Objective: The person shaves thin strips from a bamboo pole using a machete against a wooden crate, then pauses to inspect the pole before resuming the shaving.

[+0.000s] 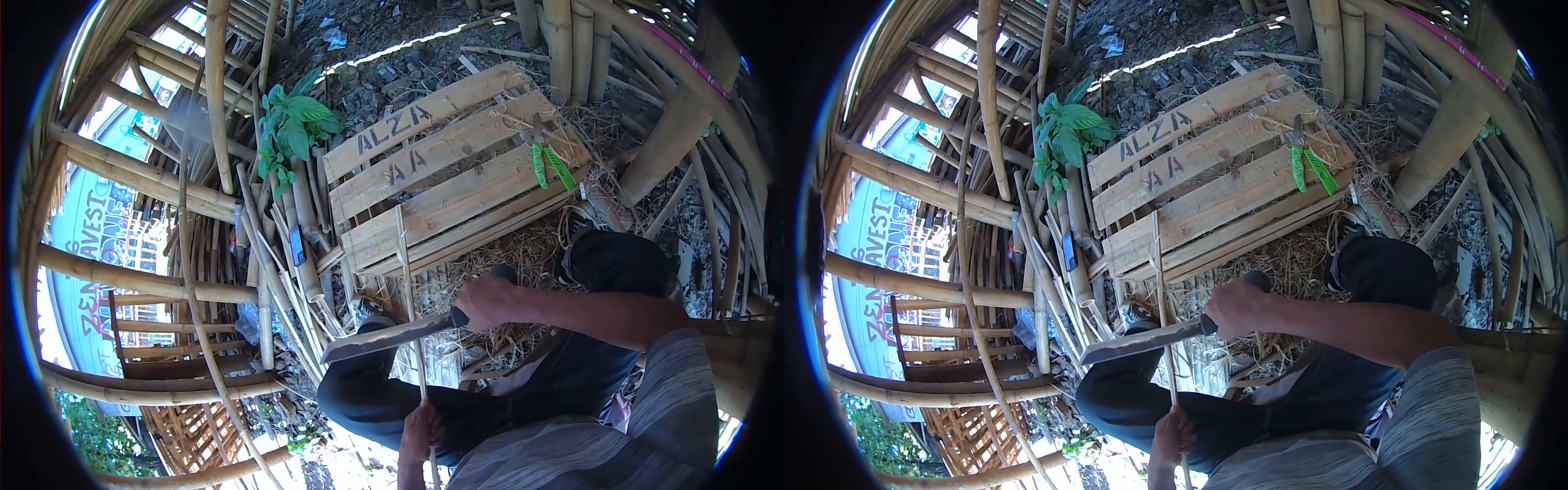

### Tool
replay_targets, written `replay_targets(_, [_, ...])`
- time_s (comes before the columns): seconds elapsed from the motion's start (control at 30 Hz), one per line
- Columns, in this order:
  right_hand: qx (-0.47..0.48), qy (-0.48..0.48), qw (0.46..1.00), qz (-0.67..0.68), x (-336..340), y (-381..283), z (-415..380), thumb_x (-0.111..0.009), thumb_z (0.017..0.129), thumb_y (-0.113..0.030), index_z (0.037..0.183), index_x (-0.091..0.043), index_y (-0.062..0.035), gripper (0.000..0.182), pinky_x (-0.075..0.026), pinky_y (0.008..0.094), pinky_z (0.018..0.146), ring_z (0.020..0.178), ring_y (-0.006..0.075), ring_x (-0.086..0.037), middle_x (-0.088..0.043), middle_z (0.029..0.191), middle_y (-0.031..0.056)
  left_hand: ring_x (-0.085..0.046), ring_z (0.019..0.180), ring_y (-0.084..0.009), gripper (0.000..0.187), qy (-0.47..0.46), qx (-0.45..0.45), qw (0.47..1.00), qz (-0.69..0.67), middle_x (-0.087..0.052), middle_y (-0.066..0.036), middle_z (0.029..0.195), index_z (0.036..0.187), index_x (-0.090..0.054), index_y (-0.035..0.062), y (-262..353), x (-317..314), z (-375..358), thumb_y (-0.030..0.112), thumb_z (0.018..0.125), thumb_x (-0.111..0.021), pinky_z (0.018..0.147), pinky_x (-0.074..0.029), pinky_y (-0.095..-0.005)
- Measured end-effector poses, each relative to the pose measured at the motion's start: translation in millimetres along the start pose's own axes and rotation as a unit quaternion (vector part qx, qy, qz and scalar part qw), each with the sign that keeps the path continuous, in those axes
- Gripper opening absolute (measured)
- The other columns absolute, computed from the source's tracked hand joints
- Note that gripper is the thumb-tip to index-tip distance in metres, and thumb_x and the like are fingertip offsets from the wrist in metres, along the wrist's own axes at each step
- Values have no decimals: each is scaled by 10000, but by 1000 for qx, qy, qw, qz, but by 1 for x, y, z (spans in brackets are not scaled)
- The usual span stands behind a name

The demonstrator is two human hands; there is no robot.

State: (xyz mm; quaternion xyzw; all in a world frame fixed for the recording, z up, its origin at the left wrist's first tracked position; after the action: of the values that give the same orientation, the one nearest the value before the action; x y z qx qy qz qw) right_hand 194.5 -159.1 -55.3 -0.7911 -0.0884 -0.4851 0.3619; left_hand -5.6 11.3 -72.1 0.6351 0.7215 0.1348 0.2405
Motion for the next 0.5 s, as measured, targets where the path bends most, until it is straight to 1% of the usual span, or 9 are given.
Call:
replay_targets(0.03, [-1, 1, 1000, 3, 2, 6, 2, -625, 612, -200, 754, -663, 0, 248, -533, 395, 619, 657, 312, -653, -642, 701, 178, -225, 399, -42, 392, -12, 9, 1000, -13, -235, 52, 526, 686, -341, 154, 0, -3, -3, 422, 971, -339, 346, -158, -204])
replay_targets(0.1, [-79, 58, 994, 45, 23, 39, 7, -621, 629, -179, 764, -662, 4, 231, -531, 404, 657, 676, 316, -654, -644, 716, 185, -227, 398, -41, 386, -24, 18, 999, -30, -235, 52, 524, 690, -346, 156, -2, -5, -5, 420, 971, -341, 345, -160, -203])
replay_targets(0.13, [-79, 58, 994, 45, 25, 50, 11, -621, 629, -179, 764, -662, 4, 231, -531, 404, 657, 676, 316, -654, -644, 716, 185, -229, 396, -41, 382, -39, 19, 998, -48, -234, 54, 524, 692, -348, 157, -2, -6, -4, 418, 971, -342, 344, -162, -201])
replay_targets(0.2, [-148, 102, 983, 31, 33, 78, 14, -626, 644, -173, 770, -659, 6, 221, -527, 409, 680, 703, 316, -656, -648, 734, 185, -231, 395, -40, 379, -54, 18, 996, -63, -232, 56, 524, 693, -350, 158, 4, -8, -4, 415, 972, -344, 343, -163, -199])
replay_targets(0.3, [-162, 97, 980, 64, 49, 65, 1, -632, 646, -183, 769, -659, 7, 229, -529, 407, 670, 719, 316, -657, -649, 747, 189, -204, 375, -51, 408, -68, 25, 996, -57, -225, 50, 508, 677, -332, 152, 16, -16, 2, 432, 973, -312, 331, -161, -203])
replay_targets(0.4, [-127, 65, 989, 37, 30, 57, -2, -632, 651, -192, 769, -657, 3, 230, -531, 404, 658, 725, 313, -657, -651, 749, 188, -205, 374, -52, 406, -93, 37, 993, -59, -229, 49, 508, 678, -331, 152, 17, -18, 4, 431, 973, -313, 330, -166, -203])
replay_targets(0.43, [-82, 76, 994, 0, 31, 43, -5, -636, 650, -204, 765, -656, -2, 233, -533, 399, 657, 724, 312, -658, -652, 755, 191, -206, 373, -52, 406, -76, 27, 996, -41, -229, 50, 509, 677, -330, 153, 19, -16, 5, 431, 972, -314, 331, -165, -203])
replay_targets(0.47, [-83, 75, 994, 2, 31, 39, -7, -636, 650, -204, 765, -656, -2, 233, -533, 399, 657, 724, 312, -658, -652, 755, 191, -207, 373, -52, 405, -59, 17, 998, -25, -229, 50, 510, 676, -330, 154, 21, -14, 6, 430, 972, -315, 331, -164, -203])
replay_targets(0.5, [-55, 57, 997, -11, 28, 29, -6, -632, 644, -200, 755, -659, -12, 219, -530, 403, 662, 714, 321, -654, -645, 733, 196, -207, 373, -52, 405, -58, 18, 998, -25, -229, 50, 510, 676, -330, 154, 18, -16, 6, 430, 972, -315, 331, -164, -203])
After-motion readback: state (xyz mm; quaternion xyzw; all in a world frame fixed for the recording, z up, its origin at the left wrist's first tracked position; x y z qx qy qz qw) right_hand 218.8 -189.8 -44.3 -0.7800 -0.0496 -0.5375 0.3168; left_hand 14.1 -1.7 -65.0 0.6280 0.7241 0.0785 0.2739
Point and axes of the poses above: each hand's wrist, its own z-axis towards the middle knuckle, its own x-axis out of the back of the hand, y = z × x, the point moved 9 cm from there along z, towards the middle knuckle
